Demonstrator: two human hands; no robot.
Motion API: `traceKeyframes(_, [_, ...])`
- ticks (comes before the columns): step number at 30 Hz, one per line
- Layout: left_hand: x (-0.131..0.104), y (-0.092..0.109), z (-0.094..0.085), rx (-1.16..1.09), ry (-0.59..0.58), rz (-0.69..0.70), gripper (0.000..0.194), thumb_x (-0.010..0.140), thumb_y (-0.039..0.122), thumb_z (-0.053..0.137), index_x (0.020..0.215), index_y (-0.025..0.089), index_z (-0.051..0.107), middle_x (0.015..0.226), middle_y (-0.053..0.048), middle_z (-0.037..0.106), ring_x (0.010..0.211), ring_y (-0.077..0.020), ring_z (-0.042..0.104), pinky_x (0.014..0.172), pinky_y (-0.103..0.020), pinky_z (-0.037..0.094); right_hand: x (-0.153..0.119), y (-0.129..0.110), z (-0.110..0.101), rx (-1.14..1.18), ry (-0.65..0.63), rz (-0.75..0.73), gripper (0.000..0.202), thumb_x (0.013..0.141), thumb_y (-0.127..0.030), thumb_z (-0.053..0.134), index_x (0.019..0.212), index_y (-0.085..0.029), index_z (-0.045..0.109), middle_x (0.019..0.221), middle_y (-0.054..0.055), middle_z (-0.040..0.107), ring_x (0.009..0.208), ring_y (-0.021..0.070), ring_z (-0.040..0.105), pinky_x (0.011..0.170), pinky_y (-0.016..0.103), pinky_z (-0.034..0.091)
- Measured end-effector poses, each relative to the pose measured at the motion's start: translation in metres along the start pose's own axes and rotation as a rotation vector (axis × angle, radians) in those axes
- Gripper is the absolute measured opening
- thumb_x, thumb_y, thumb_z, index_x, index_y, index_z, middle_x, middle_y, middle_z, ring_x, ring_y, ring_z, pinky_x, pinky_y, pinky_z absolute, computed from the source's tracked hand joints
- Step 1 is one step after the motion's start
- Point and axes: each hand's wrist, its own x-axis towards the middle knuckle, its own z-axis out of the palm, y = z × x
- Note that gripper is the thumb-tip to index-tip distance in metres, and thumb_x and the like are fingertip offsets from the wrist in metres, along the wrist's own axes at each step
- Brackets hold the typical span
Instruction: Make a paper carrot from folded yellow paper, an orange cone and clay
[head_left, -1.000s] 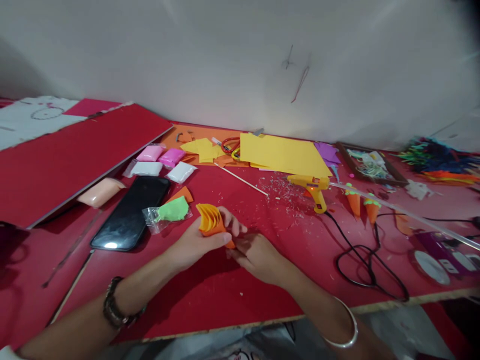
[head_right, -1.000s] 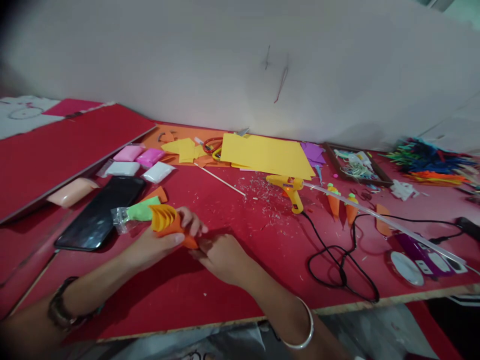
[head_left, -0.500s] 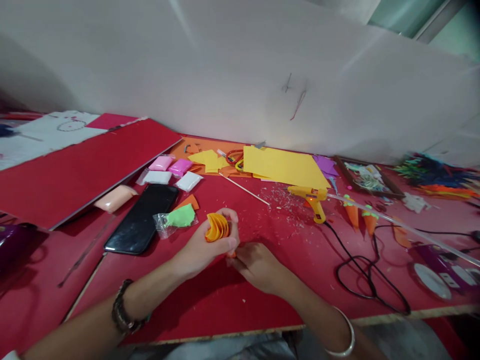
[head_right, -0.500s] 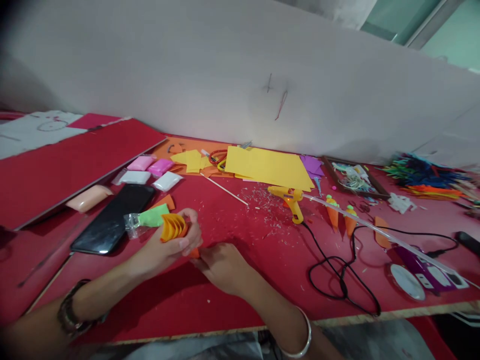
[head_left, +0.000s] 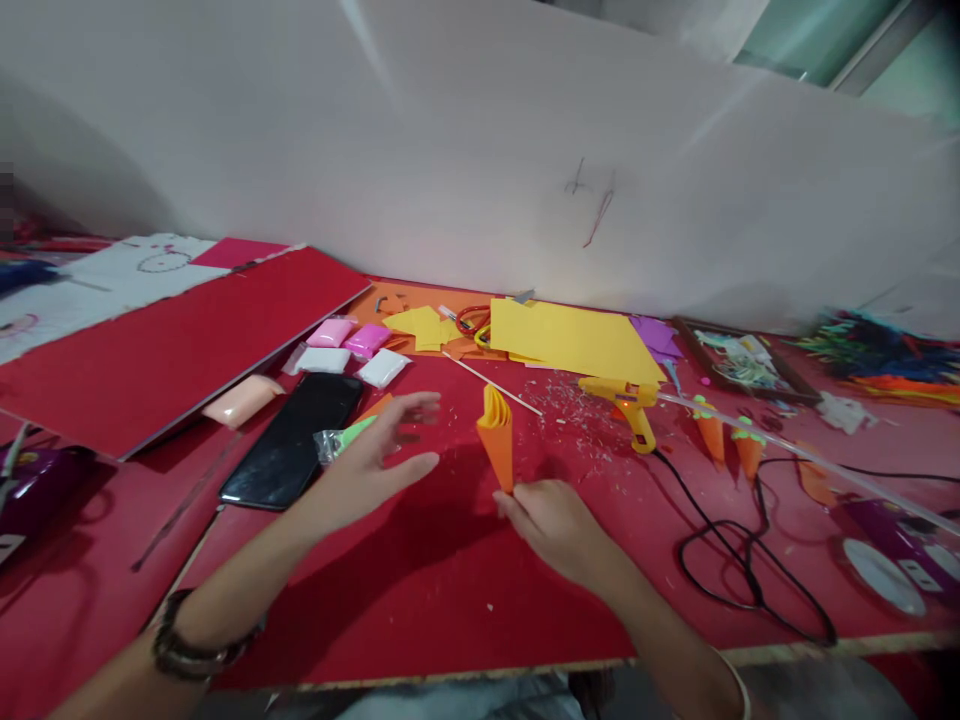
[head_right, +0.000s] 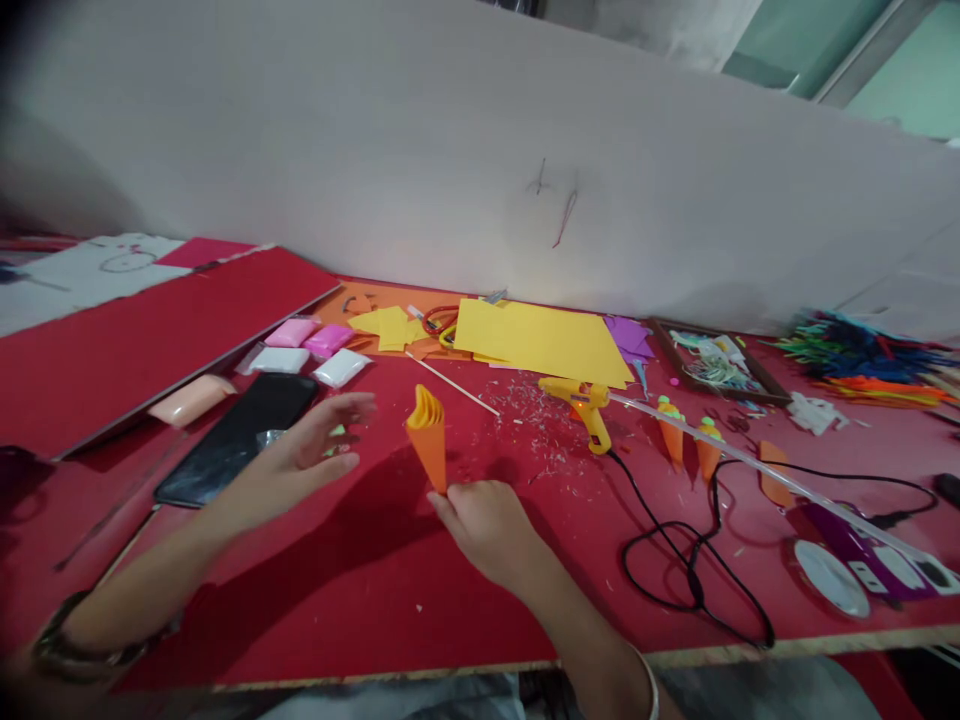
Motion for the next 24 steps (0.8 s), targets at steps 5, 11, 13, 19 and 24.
traceKeyframes(5, [-0.001, -0.011, -0.035, 0.817, 0.074, 0.050, 0.029, 0.076, 0.036, 0.051, 0.100, 0.019, 0.056, 0.109, -0.009, 0.051, 0.104, -0.0264, 0.046, 0.093, -0.040, 0.033, -0.011, 0.010, -0.010, -0.136, -0.110, 0.078, 0.050, 0.090, -0.037, 0.024, 0.069, -0.015, 0.063, 0.067, 0.011, 0.067, 0.063, 0.0222, 0.064, 0.053, 0.028, 0.036])
traceKeyframes(11, [-0.015, -0.036, -0.043, 1.175, -0.022, 0.007, 0.049, 0.077, 0.038, 0.049, 0.118, 0.013, 0.043, 0.117, -0.017, 0.048, 0.105, -0.0339, 0.045, 0.084, -0.042, 0.036, -0.015, 0.007, -0.018, -0.154, -0.214, 0.119, 0.048, 0.089, -0.036, 0.027, 0.073, -0.013, 0.066, 0.073, 0.016, 0.068, 0.068, 0.0274, 0.065, 0.056, 0.033, 0.041])
traceKeyframes(13, [-0.016, -0.036, -0.043, 1.218, -0.066, -0.004, 0.046, 0.078, 0.039, 0.047, 0.116, 0.013, 0.044, 0.111, -0.016, 0.051, 0.100, -0.0322, 0.048, 0.082, -0.041, 0.037, -0.013, 0.005, -0.019, -0.166, -0.222, 0.121, 0.046, 0.089, -0.036, 0.029, 0.074, -0.012, 0.066, 0.074, 0.016, 0.068, 0.070, 0.0279, 0.065, 0.057, 0.033, 0.042])
traceKeyframes(19, [-0.006, -0.022, -0.039, 1.099, -0.198, 0.011, 0.038, 0.078, 0.033, 0.049, 0.111, 0.016, 0.048, 0.103, -0.011, 0.054, 0.092, -0.0262, 0.053, 0.079, -0.037, 0.039, -0.009, 0.008, -0.024, -0.196, -0.197, 0.100, 0.047, 0.083, -0.048, 0.038, 0.067, -0.013, 0.065, 0.067, 0.014, 0.067, 0.063, 0.0254, 0.064, 0.051, 0.029, 0.037])
traceKeyframes(24, [-0.001, -0.006, -0.017, 0.826, -0.342, 0.154, 0.048, 0.072, 0.029, 0.057, 0.117, 0.020, 0.045, 0.113, -0.008, 0.056, 0.097, -0.0228, 0.055, 0.081, -0.031, 0.042, -0.009, 0.008, -0.032, 0.095, 0.185, 0.091, 0.033, 0.086, -0.039, 0.037, 0.074, -0.018, 0.058, 0.060, 0.003, 0.061, 0.056, 0.0141, 0.056, 0.052, 0.024, 0.034])
